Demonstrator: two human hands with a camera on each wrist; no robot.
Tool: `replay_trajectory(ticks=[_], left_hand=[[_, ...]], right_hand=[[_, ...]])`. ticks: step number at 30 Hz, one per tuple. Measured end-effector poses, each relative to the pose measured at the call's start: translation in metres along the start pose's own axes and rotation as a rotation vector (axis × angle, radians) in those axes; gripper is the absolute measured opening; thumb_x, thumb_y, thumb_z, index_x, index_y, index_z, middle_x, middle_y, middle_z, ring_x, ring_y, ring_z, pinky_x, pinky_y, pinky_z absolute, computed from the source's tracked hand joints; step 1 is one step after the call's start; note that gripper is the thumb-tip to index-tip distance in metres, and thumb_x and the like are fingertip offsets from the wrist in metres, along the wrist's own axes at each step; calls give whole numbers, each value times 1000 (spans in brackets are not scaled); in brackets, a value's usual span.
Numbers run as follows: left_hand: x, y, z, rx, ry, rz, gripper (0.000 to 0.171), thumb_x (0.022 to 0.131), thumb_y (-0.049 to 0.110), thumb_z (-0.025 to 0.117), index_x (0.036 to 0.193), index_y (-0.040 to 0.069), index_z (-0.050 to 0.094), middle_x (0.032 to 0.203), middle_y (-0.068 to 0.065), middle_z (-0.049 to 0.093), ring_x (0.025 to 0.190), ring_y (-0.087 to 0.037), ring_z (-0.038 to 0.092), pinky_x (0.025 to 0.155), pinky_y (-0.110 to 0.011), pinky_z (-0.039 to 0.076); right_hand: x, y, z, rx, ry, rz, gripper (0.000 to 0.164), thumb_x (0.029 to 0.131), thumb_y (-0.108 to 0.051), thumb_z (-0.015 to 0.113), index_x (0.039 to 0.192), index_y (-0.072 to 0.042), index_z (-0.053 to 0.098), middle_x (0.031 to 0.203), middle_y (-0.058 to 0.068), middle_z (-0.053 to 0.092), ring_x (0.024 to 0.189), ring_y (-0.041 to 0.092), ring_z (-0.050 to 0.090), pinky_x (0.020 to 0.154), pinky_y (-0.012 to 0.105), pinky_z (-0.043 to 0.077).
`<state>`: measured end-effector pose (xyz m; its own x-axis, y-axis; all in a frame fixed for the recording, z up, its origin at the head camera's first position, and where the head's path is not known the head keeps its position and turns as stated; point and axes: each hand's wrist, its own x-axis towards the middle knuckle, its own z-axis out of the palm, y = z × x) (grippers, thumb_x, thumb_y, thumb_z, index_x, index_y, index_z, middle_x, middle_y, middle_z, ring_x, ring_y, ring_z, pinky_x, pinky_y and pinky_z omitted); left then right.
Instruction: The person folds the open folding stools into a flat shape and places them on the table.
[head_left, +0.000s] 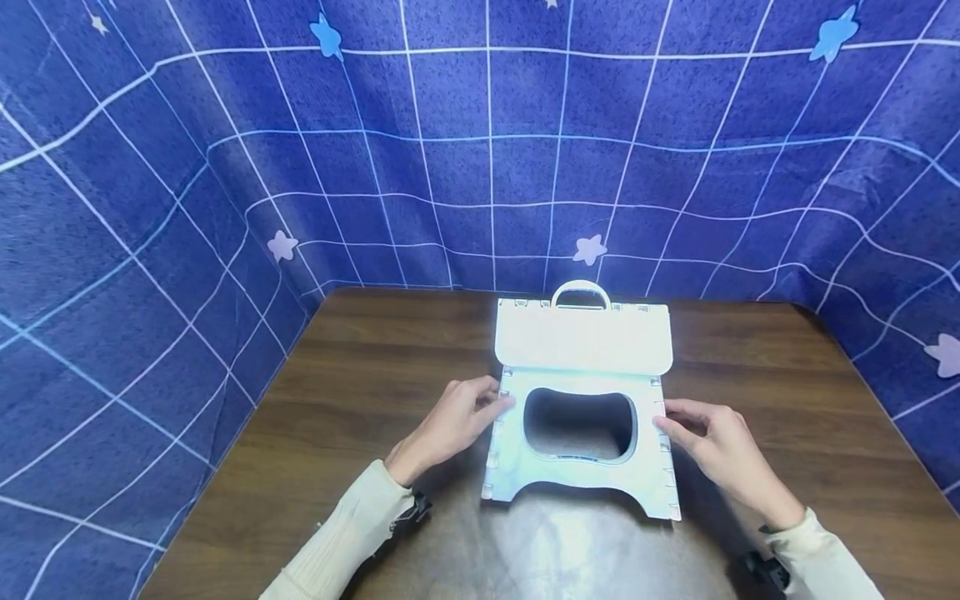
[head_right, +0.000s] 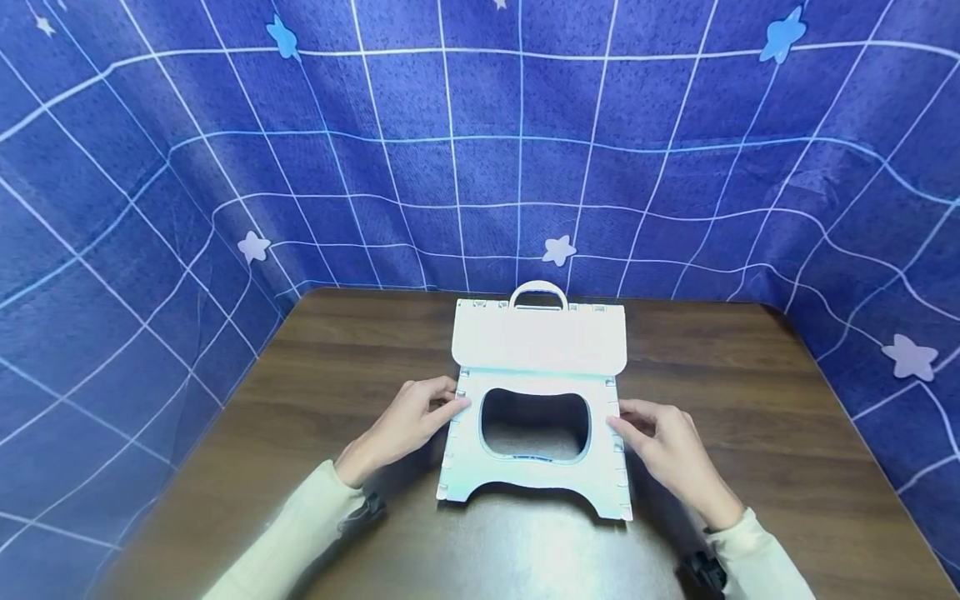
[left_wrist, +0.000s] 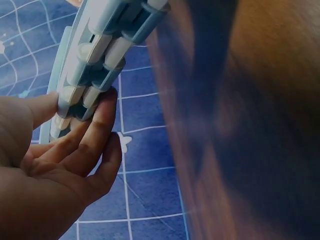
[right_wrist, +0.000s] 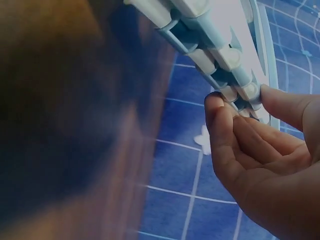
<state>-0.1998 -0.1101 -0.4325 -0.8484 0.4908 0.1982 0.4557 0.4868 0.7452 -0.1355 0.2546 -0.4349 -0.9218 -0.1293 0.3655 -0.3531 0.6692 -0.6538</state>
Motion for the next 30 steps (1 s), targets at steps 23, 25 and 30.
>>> replay_trajectory(ticks=[23,25,30], left_hand=[[-6,-23,17,85,-125,-110,20,103,34,56,96,15,60,61,2,50,47,-8,43,45,-23,37],[-6,-24,19,110,-127,-110,20,103,33,55,94,15,59,61,3,50,47,-7,43,44,-22,37],[-2,-26,22,208,-104,-76,20,102,29,58,95,11,61,61,4,49,48,-7,44,44,-21,36]], right_hand=[[-3,16,27,-58,-113,99,20,95,-17,69,107,-3,76,99,6,76,90,17,67,78,36,55],[-4,16,28,-65,-130,105,21,95,-18,69,108,-1,75,100,9,75,96,23,69,82,43,56],[-4,14,29,-68,-160,109,23,95,-17,69,108,1,74,98,10,75,94,26,70,81,48,56]])
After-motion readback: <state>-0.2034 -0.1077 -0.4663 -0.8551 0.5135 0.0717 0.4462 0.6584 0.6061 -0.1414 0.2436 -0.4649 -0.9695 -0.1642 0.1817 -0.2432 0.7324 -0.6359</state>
